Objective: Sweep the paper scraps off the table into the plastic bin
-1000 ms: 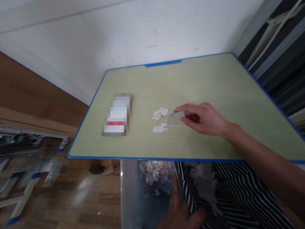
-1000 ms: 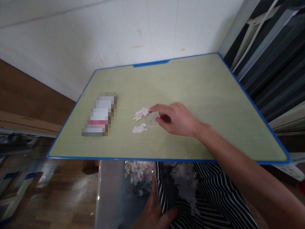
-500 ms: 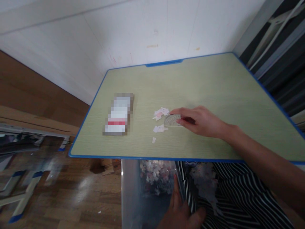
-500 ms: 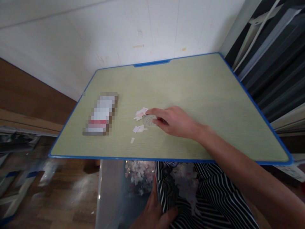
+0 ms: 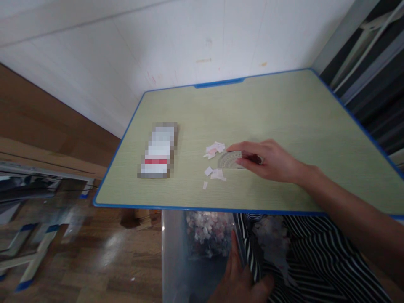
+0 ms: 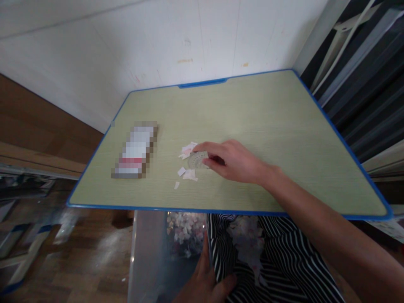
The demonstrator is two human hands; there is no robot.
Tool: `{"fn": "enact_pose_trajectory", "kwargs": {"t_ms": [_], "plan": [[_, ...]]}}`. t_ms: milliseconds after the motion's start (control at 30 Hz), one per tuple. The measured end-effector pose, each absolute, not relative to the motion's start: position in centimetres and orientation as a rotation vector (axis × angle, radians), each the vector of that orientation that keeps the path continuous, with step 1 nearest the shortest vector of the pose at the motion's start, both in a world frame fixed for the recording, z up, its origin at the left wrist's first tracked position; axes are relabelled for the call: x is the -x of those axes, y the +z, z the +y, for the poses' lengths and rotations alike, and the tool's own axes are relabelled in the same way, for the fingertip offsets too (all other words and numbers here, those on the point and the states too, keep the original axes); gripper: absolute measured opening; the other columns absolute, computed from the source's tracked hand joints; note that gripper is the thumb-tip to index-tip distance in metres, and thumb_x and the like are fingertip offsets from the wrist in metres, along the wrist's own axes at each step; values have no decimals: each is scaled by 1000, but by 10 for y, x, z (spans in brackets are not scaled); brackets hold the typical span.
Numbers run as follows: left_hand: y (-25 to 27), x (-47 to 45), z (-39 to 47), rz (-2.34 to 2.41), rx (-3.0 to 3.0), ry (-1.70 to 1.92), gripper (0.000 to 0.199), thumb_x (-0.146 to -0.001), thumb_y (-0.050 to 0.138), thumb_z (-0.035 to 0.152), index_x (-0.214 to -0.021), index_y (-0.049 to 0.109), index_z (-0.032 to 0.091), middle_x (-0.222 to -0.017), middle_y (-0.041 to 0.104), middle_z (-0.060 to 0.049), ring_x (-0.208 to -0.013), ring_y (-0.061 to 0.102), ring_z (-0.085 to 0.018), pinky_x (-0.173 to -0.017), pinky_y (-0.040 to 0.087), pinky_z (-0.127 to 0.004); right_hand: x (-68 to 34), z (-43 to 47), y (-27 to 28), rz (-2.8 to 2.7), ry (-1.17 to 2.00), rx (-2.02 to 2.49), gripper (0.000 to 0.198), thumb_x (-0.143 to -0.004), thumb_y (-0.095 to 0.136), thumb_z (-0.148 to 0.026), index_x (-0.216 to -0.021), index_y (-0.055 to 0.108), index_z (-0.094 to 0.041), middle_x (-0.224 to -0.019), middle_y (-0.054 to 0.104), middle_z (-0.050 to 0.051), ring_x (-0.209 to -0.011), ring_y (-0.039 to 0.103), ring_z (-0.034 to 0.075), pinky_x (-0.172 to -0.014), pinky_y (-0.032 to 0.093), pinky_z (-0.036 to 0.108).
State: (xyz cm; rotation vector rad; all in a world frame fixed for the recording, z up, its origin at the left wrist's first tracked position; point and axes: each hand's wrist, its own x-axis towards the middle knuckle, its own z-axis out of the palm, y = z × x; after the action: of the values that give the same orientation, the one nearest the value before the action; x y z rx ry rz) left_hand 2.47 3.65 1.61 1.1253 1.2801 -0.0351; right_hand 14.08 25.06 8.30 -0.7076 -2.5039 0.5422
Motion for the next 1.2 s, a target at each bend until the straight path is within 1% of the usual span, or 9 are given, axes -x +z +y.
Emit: {"fn": "enact_pose_trajectory", "kwargs": {"t_ms": [67, 167, 300, 367, 500, 700, 900, 1100, 1200], "plan": [[12, -26, 34, 1308, -1124, -9, 82, -80, 64, 17, -147, 22, 37, -155, -11, 3, -140, 1, -37, -111, 20, -55, -142, 251, 83, -2546, 537, 704, 31, -86, 47, -20, -110, 64, -12, -50, 49, -6, -43, 40, 7, -49, 29, 21], [15, -27, 36, 1287, -1174, -24, 78, -78, 64, 14, -145, 29, 32, -153, -16, 0, -140, -1, -38, -112, 19, -53, -143, 251, 83, -2512, 497, 713, 30, -85, 48, -19, -108, 65, -12, -50, 50, -6, -43, 40, 7, -49, 29, 21], [28, -24, 43, 1288, -1147, -105, 84, -83, 59, 18, -150, 9, 14, -149, -25, -11, -141, -2, -31, -114, 13, -42, -141, 251, 80, -2559, 508, 743, 34, -86, 46, -21, -114, 63, -13, -53, 55, -4, -45, 44, 8, -50, 29, 22], [31, -22, 44, 1285, -1132, -89, 83, -83, 59, 20, -150, 11, 17, -151, -21, -9, -141, -2, -32, -114, 13, -44, -140, 250, 80, -2623, 436, 834, 36, -87, 45, -23, -117, 62, -15, -55, 58, -2, -47, 47, 10, -51, 28, 23], [29, -19, 43, 1233, -1098, 58, 84, -79, 64, 21, -147, 19, 37, -155, -10, 4, -140, 2, -38, -112, 18, -53, -137, 248, 80, -2671, 349, 940, 37, -88, 43, -25, -119, 62, -17, -61, 64, 1, -52, 52, 13, -53, 29, 24], [28, -24, 45, 1295, -1093, -84, 83, -80, 60, 17, -150, 15, 25, -152, -21, -4, -141, 3, -35, -113, 17, -49, -137, 247, 82, -2662, 211, 1008, 37, -87, 44, -25, -119, 62, -19, -63, 66, 2, -54, 55, 14, -53, 29, 25], [34, -24, 47, 1293, -1114, -125, 82, -83, 59, 18, -149, 11, 14, -150, -23, -11, -141, 1, -33, -114, 16, -44, -138, 245, 82, -2633, 204, 1000, 38, -88, 43, -27, -118, 63, -18, -65, 68, 4, -56, 57, 16, -55, 31, 26], [41, -25, 51, 1291, -1116, -156, 79, -85, 57, 14, -149, 10, 13, -149, -25, -12, -141, -2, -32, -114, 13, -42, -139, 246, 82, -2635, 381, 892, 37, -85, 44, -23, -116, 63, -17, -56, 60, -1, -49, 50, 11, -54, 31, 23], [40, -24, 51, 1287, -1109, -167, 78, -85, 59, 17, -149, 15, 19, -151, -22, -10, -141, 2, -33, -113, 18, -46, -139, 247, 81, -2576, 370, 918, 37, -86, 43, -23, -117, 62, -17, -57, 60, -1, -50, 50, 11, -54, 31, 23]]}}
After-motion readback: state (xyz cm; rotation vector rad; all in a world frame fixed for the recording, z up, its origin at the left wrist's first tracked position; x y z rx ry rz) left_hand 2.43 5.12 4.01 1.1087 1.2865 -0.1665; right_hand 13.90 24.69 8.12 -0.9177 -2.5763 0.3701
